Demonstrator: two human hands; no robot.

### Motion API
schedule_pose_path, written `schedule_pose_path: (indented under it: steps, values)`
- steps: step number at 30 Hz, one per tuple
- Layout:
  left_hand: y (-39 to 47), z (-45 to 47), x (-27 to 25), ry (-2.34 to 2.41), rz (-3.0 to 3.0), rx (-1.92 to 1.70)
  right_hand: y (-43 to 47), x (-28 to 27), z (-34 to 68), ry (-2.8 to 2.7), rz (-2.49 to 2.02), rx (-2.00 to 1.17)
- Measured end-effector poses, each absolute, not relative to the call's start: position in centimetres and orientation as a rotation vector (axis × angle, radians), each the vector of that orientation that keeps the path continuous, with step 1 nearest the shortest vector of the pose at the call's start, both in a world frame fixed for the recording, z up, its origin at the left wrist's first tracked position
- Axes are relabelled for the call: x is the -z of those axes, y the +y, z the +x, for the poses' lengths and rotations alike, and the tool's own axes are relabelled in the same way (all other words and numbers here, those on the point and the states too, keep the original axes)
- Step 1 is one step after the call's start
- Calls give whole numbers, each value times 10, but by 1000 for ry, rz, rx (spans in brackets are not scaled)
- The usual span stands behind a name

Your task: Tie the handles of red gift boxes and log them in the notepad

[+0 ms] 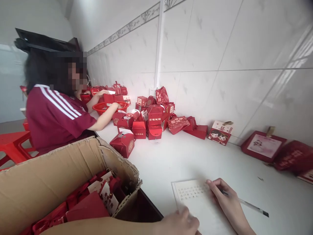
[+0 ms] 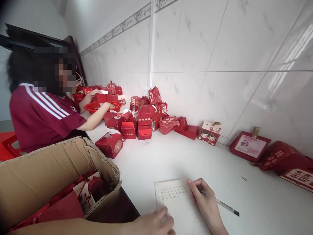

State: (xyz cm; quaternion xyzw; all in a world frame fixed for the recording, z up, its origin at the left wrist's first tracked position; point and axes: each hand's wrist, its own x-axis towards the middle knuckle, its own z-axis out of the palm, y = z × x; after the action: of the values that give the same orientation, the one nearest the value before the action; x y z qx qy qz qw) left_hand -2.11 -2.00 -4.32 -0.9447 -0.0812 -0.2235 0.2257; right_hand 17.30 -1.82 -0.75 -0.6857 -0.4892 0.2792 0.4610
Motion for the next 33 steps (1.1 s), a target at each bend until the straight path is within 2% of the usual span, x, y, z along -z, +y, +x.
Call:
schedule_pose_path:
  steps: [4, 9, 12, 17, 26, 33]
  values:
    - [-24, -27, 24, -242, -2614, 595, -20, 11, 215, -1276, -1790, -364]
    - [-26, -32, 1, -194, -2772, 283, -29, 15, 260, -1708, -1756, 20]
    - [-25, -32, -10, -231, -2892, 26, -29, 23, 272, -1892, -1795, -51]
    - [-26, -31, -19, -352, -2999, -277, -35, 43, 269, -1686, -1842, -87]
    - [-32, -31, -24, -445, -3050, -203, -73, 45, 247, -1650, -1835, -39]
    - [-15, -29, 10, -387, -2941, 52, -66, 60, 257, -1625, -1807, -81]
